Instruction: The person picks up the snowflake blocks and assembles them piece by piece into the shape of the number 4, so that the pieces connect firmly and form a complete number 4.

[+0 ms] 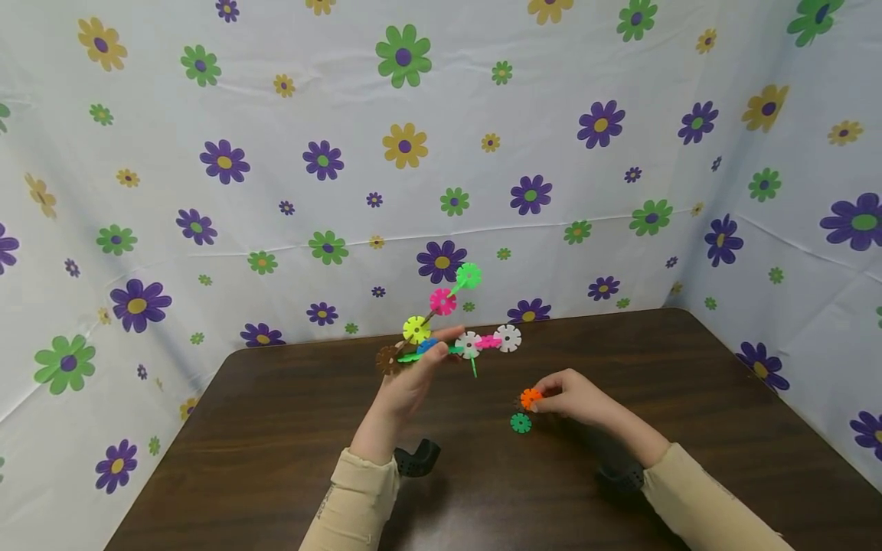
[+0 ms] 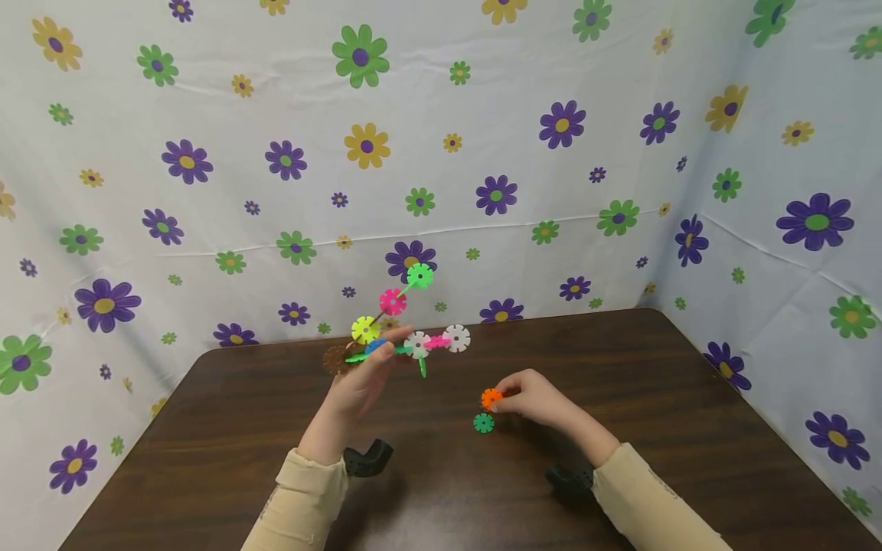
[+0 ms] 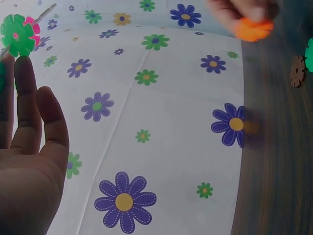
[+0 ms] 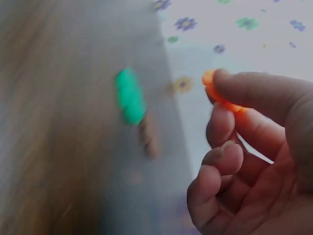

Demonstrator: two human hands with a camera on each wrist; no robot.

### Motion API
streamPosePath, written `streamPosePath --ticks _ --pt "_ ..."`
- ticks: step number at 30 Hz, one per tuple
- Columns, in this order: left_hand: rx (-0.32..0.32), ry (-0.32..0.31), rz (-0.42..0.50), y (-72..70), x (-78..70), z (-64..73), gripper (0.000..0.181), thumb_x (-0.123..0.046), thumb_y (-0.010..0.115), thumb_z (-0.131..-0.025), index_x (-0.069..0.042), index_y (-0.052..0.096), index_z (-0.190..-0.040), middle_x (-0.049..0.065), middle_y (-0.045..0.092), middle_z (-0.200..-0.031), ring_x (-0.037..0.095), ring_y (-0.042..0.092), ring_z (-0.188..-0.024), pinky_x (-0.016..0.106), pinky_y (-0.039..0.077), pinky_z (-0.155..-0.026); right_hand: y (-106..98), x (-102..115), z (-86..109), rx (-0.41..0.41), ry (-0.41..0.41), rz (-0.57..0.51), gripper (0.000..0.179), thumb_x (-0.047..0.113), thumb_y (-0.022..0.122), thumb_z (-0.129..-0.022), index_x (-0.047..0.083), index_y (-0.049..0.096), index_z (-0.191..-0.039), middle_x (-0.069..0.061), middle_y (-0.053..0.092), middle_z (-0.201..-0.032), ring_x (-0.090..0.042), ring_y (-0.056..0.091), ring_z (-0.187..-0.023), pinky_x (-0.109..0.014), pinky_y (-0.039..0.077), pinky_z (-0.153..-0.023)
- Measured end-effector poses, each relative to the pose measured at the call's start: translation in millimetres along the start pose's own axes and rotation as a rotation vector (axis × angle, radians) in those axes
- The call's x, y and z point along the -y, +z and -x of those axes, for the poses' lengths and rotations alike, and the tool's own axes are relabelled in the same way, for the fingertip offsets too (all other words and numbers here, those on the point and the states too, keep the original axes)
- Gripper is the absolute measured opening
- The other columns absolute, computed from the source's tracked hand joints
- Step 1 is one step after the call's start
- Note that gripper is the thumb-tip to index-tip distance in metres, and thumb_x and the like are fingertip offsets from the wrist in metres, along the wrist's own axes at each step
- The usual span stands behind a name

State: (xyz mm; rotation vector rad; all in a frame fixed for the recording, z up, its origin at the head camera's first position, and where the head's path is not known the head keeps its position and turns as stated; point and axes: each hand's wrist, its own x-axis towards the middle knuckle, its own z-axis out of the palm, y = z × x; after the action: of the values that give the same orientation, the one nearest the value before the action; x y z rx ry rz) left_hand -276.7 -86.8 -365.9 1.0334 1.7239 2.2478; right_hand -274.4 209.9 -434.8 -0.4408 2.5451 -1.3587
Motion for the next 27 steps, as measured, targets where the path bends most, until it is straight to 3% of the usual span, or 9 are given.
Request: streamPosePath --ticks 5,8,11,15,21,27 --pt "-0.017 -0.006 -0.007 -1.4 1.4 0.6 0.035 -0.047 0.06 -0.093 -0.026 0.066 -0.12 0.009 0.054 -0.135 0.024 0.053 -0.108 0.044 0.03 -0.105 4.3 32.3 -1.8 -0.012 -0.074 -0.085 0.019 0.02 0.068 -0.091 0.002 0.073 -0.097 -0.015 0.068 -0.085 -0.018 0.047 -0.057 -0.026 0.044 -0.051" --pt "-0.021 -0.007 -0.013 -1.5 2.1 0.4 0.036 -0.048 0.06 -0.093 -0.026 0.066 -0.12 0.006 0.055 -0.134 0.026 0.053 -0.107 0.049 0.027 -0.107 9.9 51.5 -1.0 0.002 -0.124 -0.149 0.019 0.016 0.066 -0.092 -0.001 0.072 -0.098 -0.018 0.068 -0.086 -0.021 0.056 -0.063 -0.03 0.052 -0.059" --pt "-0.02 -0.029 -0.024 -0.8 1.8 0.2 0.055 -0.051 0.059 -0.093 -0.009 0.062 -0.129 0.015 0.049 -0.14 0.023 0.052 -0.109 0.053 0.022 -0.109 15.4 66.9 -0.5 0.001 -0.155 -0.179 0.018 0.015 0.066 -0.093 -0.002 0.071 -0.099 -0.015 0.067 -0.084 -0.025 0.06 -0.066 -0.037 0.056 -0.063" --pt "-0.021 -0.056 -0.04 0.6 0.8 0.0 0.079 -0.054 0.058 -0.092 0.011 0.046 -0.135 0.019 0.045 -0.142 0.02 0.051 -0.11 0.052 0.022 -0.108 20.4 81.1 1.6 -0.011 -0.153 -0.204 0.021 0.017 0.067 -0.092 -0.002 0.07 -0.1 -0.011 0.068 -0.082 -0.028 0.065 -0.067 -0.04 0.057 -0.064" --pt "-0.012 -0.045 -0.035 2.0 0.0 -0.6 0.077 -0.053 0.057 -0.093 0.009 0.046 -0.136 0.006 0.053 -0.132 0.02 0.054 -0.105 0.052 0.025 -0.107 25.0 94.1 6.0 -0.001 -0.143 -0.247 0.023 0.019 0.068 -0.091 -0.002 0.071 -0.098 -0.012 0.068 -0.078 -0.026 0.066 -0.066 -0.033 0.056 -0.061" --pt "-0.019 -0.022 -0.034 2.0 3.3 -2.2 0.072 -0.048 0.059 -0.094 0.011 0.049 -0.133 0.014 0.055 -0.133 0.02 0.058 -0.097 0.053 0.033 -0.103 26.3 99.9 6.7 0.019 -0.16 -0.285 0.023 0.018 0.069 -0.091 -0.003 0.071 -0.099 -0.014 0.068 -0.077 -0.025 0.066 -0.065 -0.035 0.057 -0.063"
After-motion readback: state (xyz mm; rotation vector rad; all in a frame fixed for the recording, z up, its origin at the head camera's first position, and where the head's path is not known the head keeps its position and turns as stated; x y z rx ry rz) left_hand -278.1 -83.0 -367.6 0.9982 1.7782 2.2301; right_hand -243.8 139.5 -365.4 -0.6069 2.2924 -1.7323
